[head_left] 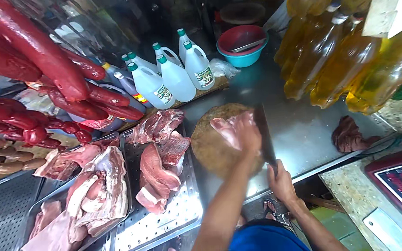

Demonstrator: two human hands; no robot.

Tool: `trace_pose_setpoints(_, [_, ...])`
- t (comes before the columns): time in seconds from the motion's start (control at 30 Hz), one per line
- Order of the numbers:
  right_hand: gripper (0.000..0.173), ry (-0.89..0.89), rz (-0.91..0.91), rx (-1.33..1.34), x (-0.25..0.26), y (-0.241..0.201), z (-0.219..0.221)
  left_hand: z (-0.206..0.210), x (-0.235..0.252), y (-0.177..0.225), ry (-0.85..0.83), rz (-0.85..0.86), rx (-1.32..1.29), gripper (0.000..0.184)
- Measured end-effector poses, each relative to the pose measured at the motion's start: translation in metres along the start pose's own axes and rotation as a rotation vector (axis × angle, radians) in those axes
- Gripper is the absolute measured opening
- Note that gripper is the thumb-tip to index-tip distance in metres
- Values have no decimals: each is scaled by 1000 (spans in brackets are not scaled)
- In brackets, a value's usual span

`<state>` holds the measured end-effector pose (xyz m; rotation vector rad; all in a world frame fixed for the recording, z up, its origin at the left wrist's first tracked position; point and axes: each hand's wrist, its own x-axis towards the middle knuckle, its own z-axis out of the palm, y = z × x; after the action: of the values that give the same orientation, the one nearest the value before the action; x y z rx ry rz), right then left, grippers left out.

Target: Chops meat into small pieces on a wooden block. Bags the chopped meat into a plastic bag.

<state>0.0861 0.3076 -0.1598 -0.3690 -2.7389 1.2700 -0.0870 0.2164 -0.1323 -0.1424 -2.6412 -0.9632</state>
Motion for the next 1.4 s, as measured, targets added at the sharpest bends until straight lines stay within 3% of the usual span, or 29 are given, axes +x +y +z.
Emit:
trace_pose_setpoints(0.1, [33, -31, -9, -11, 3, 0, -4, -41, 18, -5, 54, -196, -254, 55])
trace_pose_setpoints(0.2, [33, -49, -6, -17, 3, -2, -6, -88, 42, -48, 194, -555, -233, 57])
trace_pose_setpoints(0.23, [33, -49, -7, -21, 3, -1, -6, -94, 49, -66, 142, -687, -163, 56])
trace_pose_setpoints(0.3, [33, -65, -2, -23, 4, -1, -8, -97, 58, -85, -59, -781, -25, 55])
trace_pose_setpoints(0.37, [32, -77, -6, -16, 5, -1, -8, -94, 63, -81, -160, -776, -25, 57])
trace_pose_setpoints(0.47, [32, -59, -35, -17, 4, 1, -6, -84, 68, -70, -124, -732, -327, 72])
trace_pose_setpoints(0.57, [32, -63, -43, -33, 3, 1, -8, -93, 67, -50, -122, -630, -345, 72])
trace_pose_setpoints(0.77, [34, -132, -17, -40, 5, -6, -22, -163, 55, -9, 199, -231, -560, 51])
trace_pose_setpoints(0.9, [33, -126, -15, 53, 5, -29, -36, -214, 60, -10, 387, -91, -812, 49])
trace_pose_setpoints(0.97, [35, -182, -20, 144, 7, -45, -37, -236, 55, -15, 407, -150, -912, 48])
trace_pose_setpoints(1.07, [32, -424, 65, 326, 12, -71, -33, -245, 35, -29, 433, -310, -967, 42])
trace_pose_setpoints(1.2, [32, -634, 119, 327, 19, -73, -6, -217, -16, -65, 447, -586, -986, 45])
trace_pose_setpoints(1.33, [51, -497, -25, -58, 26, -80, 6, -160, -85, -110, 478, -827, -855, 49])
trace_pose_setpoints(1.4, [50, -390, -106, -161, 26, -96, 1, -148, -110, -118, 536, -903, -812, 50])
